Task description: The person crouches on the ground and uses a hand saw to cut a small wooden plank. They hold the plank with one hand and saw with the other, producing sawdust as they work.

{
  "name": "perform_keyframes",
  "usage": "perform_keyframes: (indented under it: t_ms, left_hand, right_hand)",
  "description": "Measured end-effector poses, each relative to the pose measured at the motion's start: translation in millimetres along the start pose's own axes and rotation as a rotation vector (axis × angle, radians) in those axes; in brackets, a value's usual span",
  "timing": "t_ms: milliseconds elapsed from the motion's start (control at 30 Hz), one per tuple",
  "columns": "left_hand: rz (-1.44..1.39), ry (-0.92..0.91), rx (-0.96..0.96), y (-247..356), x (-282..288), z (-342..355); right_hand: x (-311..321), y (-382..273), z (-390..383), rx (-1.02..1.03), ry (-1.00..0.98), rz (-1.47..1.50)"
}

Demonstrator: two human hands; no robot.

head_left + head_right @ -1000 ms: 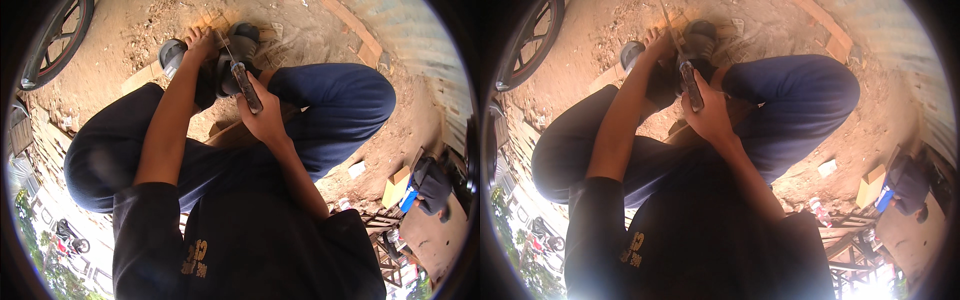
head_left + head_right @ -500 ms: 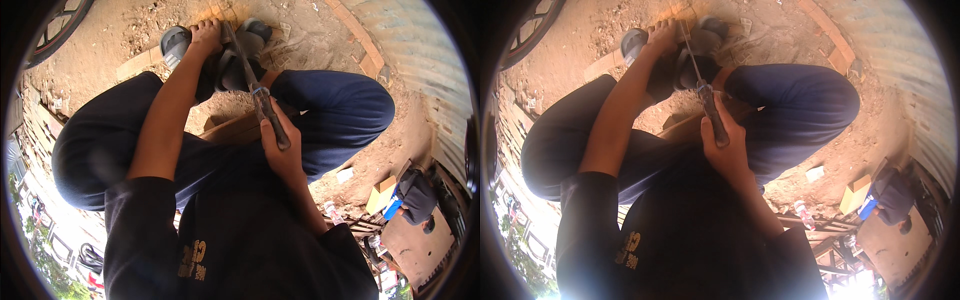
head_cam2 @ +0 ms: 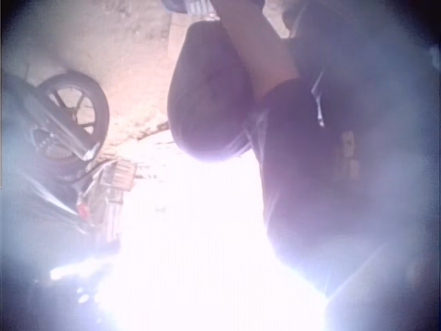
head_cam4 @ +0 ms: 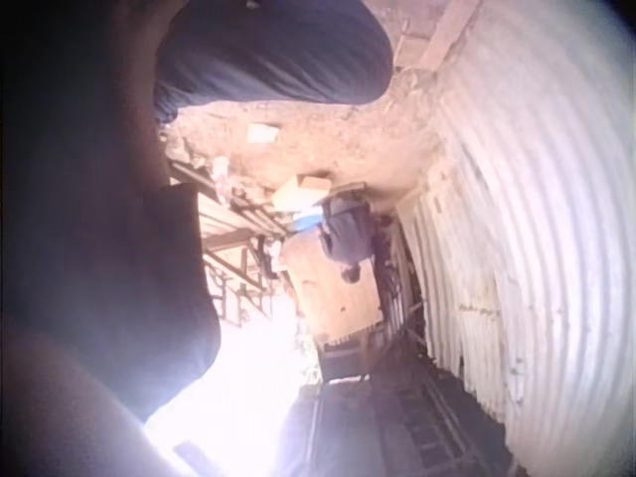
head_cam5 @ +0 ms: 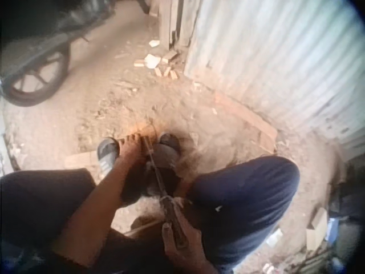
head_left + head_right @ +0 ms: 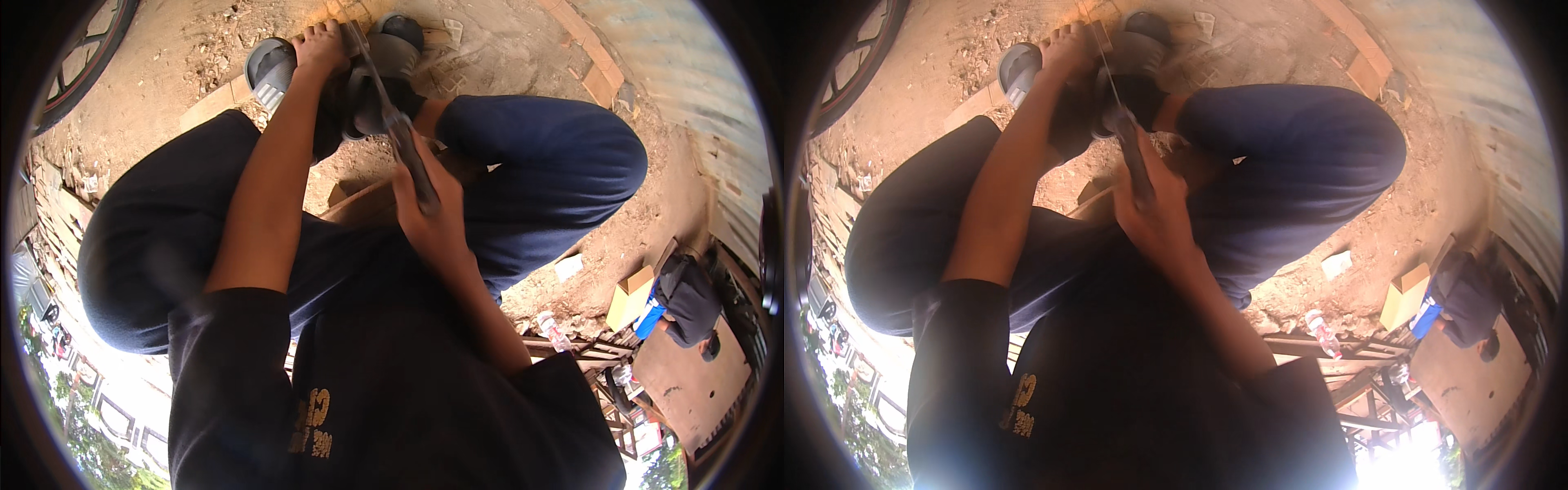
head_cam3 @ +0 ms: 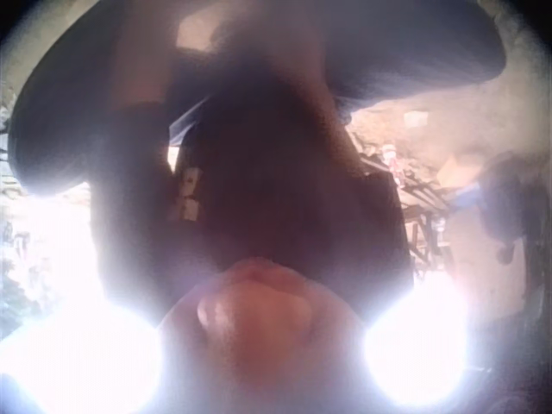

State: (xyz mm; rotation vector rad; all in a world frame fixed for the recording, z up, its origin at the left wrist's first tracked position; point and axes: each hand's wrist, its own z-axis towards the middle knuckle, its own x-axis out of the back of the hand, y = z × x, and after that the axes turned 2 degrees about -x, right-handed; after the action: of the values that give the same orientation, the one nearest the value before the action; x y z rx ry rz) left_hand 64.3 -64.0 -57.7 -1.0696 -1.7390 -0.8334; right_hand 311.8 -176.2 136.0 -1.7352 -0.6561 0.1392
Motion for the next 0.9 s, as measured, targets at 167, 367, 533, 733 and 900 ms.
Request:
perform_keyframes:
  t_ms: [167, 367, 533, 733, 900]
  left_hand:
    - [0.003, -0.018, 0.015, -4, 1, 0]
    - [0.033, -0.017, 0.063, -1, 2, 4]
    - [-0.087, 0.010, 0.056, -7, -1, 16]
    - [0.062, 0.029, 0.011, -7, -7, 12]
    - [0.003, 0.006, 0.007, -13, -17, 15]
  right_hand:
    - [-1, 10, 30, 0.033, 0.017, 0.064]
    - [6, 1, 12, 0.104, 0.047, -0.073]
    - [18, -12, 16, -0.042, -0.024, -0.058]
    - [30, -10, -20, 0.069, -0.009, -0.090]
    - [-5, -4, 52, -0.042, -0.044, -0.131]
